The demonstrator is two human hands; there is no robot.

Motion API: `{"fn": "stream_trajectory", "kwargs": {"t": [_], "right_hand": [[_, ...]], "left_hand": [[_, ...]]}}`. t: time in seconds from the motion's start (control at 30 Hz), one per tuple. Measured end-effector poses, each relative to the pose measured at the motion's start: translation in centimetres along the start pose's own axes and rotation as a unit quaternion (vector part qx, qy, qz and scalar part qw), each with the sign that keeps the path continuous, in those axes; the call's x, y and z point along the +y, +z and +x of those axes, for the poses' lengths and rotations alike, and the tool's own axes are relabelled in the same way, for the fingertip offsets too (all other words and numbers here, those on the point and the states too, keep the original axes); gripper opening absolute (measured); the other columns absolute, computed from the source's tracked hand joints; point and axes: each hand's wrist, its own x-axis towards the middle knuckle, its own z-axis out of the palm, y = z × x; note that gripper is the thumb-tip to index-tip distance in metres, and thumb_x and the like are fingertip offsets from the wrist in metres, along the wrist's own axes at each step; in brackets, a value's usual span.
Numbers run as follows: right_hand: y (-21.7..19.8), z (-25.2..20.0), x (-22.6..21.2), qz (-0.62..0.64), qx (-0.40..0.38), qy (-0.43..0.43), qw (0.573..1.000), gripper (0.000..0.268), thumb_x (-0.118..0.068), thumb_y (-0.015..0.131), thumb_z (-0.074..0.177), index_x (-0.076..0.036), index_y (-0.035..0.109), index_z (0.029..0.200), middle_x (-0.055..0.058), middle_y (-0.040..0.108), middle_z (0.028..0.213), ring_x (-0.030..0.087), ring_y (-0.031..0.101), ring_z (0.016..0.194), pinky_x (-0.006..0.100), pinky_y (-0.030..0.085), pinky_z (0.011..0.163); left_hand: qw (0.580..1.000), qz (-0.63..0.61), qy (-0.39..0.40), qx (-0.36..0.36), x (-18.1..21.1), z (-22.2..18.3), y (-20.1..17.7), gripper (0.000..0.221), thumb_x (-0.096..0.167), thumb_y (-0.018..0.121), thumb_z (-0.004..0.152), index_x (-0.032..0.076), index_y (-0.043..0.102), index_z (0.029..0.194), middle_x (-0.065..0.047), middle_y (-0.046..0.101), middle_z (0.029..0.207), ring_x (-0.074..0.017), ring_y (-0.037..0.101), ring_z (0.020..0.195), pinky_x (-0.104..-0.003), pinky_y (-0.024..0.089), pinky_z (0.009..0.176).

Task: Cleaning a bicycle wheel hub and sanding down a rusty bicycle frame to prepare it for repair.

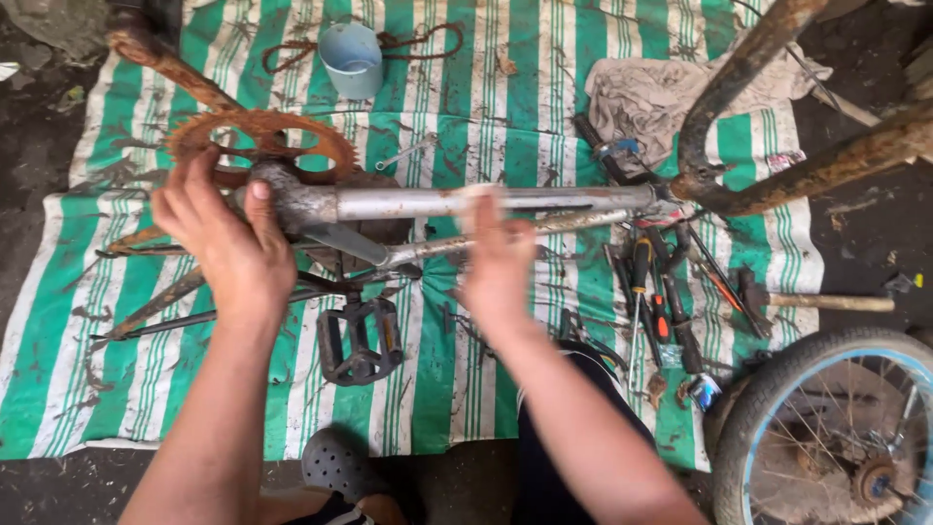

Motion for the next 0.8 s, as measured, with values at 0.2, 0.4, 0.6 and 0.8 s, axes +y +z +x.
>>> {"fn": "stream_trajectory", "kwargs": {"t": [0.2,0.4,0.6,0.8], "right_hand": [[-2.8,2.3,0.1,-0.265,-0.005,-0.285,0.921,0.114,0.013,0.076,0.091,-0.023,0.019,0.183,0.008,0.033,0.189,0.039,0.052,0.142,0.047,0.050,0.117],[-14.9,8.3,16.7,-0.431,0.093,-0.128,0.888,0.103,0.025,0.056,0.080,-0.014,0.045,0.174,0.011,0.054,0.175,0.032,0.044,0.115,0.035,0.051,0.058],[-11.1,4.6,7.3,-0.336,0.072,-0.085,0.935,0.075,0.015,0.049,0.104,-0.008,0.042,0.174,0.016,0.049,0.178,0.033,0.045,0.110,0.043,0.051,0.088],[-1.2,0.0,-11.3,0.226,-0.023,0.392,0.891,0.083,-0.063,0.040,0.104,-0.014,0.031,0.171,0.014,0.065,0.120,0.017,0.052,0.058,0.029,0.040,0.038]], "left_hand": [[0.999,0.002,-0.023,-0.023,-0.5,0.1,-0.2,0.062,0.046,0.033,0.129,-0.008,0.049,0.153,-0.033,0.047,0.145,-0.0553,0.035,0.131,-0.074,0.029,0.112],[1.000,-0.008,0.001,-0.026,-0.1,-0.2,-0.8,0.057,0.039,0.034,0.132,-0.012,0.051,0.150,-0.034,0.049,0.144,-0.0559,0.037,0.128,-0.069,0.028,0.114],[0.999,-0.013,-0.009,-0.032,-0.7,-0.1,-0.4,0.054,0.037,0.037,0.133,-0.011,0.052,0.151,-0.034,0.049,0.145,-0.0577,0.035,0.132,-0.072,0.027,0.115],[1.000,-0.006,0.014,-0.024,0.2,0.4,-1.0,0.056,0.037,0.035,0.133,-0.014,0.051,0.150,-0.035,0.048,0.145,-0.0555,0.035,0.128,-0.071,0.030,0.109]]}}
